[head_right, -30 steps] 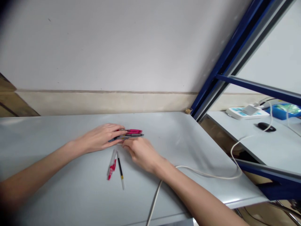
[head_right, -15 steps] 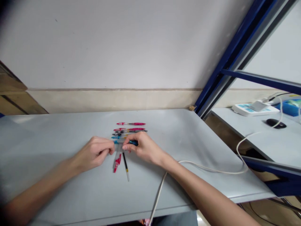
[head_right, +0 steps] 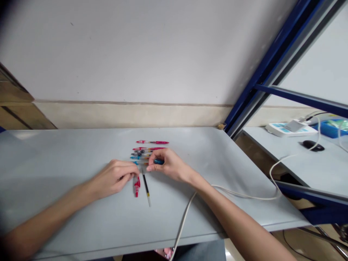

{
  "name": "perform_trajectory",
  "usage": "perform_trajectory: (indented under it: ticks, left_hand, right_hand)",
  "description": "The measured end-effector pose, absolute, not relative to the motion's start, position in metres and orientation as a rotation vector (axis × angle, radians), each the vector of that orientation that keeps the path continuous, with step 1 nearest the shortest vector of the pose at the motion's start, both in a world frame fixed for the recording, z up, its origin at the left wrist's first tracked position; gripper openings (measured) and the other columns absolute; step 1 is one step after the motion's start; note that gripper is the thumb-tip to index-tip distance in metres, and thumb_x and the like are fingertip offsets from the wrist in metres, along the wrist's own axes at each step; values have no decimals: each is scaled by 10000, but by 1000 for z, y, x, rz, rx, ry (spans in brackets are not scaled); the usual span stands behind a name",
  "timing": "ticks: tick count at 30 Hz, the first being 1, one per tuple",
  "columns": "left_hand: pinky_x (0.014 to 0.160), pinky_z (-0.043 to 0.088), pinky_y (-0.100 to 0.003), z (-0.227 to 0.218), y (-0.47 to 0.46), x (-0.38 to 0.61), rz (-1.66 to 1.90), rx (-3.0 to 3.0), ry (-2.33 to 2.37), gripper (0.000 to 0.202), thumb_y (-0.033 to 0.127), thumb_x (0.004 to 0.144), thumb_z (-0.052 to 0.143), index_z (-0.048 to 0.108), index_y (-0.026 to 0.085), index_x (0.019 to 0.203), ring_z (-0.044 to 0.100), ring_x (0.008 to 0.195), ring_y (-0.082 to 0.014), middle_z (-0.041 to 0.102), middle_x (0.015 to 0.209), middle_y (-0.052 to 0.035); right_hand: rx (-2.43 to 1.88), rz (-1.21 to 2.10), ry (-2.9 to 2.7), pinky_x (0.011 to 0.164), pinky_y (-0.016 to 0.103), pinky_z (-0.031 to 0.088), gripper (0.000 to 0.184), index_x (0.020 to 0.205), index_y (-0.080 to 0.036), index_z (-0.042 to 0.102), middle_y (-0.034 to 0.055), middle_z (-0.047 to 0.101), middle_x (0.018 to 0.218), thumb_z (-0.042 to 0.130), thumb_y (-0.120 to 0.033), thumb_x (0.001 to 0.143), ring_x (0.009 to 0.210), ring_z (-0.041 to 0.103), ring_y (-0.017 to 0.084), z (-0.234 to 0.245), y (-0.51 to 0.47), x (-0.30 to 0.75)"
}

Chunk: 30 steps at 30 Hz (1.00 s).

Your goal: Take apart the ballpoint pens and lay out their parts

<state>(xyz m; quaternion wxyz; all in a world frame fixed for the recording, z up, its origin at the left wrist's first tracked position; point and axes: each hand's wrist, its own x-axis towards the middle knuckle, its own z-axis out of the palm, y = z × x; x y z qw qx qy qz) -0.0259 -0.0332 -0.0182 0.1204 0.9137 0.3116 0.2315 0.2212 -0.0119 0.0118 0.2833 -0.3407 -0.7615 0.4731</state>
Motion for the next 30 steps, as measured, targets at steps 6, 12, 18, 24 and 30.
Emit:
perform_trajectory:
  ticks: [6,12,18,24,30]
  left_hand:
    - [643,408,-262,-15,-35,-26,644,2657,883,313,5,851,417,657,205,849,584,680,-122,667,768,26]
    - [668,420,-246,-13,-37,-22,684,2562,772,304,29,884,431,662,197,778,569,670,-108,650,743,20]
    - [664,427,-248,-13,-37,-23,675,2529,767,314,14,851,417,658,193,760,563,664,-112,632,726,16]
    - [677,438,-251,-14,-37,-23,667,2520,775,308,3,832,420,657,193,779,571,669,-113,647,732,17]
    - [663,438,-249,-14,-35,-24,775,2491,849,307,19,833,416,661,191,767,574,673,-118,654,721,12]
  right_hand:
    - [-909,1274,-2090,771,305,463,240,830,-166,740,28,717,808,776,-402,848,791,621,171,9,-23,211]
    - [-889,1257,-2133,756,293,465,244,828,-160,727,24,712,802,763,-398,865,780,618,169,5,-32,201]
    - [-988,1019,-2201,697,252,417,46,883,-164,632,0,638,831,620,-169,927,739,536,131,12,-33,203]
    - [-1202,814,-2263,589,246,343,124,856,-181,578,-29,555,673,505,-108,926,572,421,107,13,-39,204]
    - [-1305,593,-2329,567,265,324,97,818,-190,601,-8,593,676,562,-139,891,560,441,116,6,-42,201]
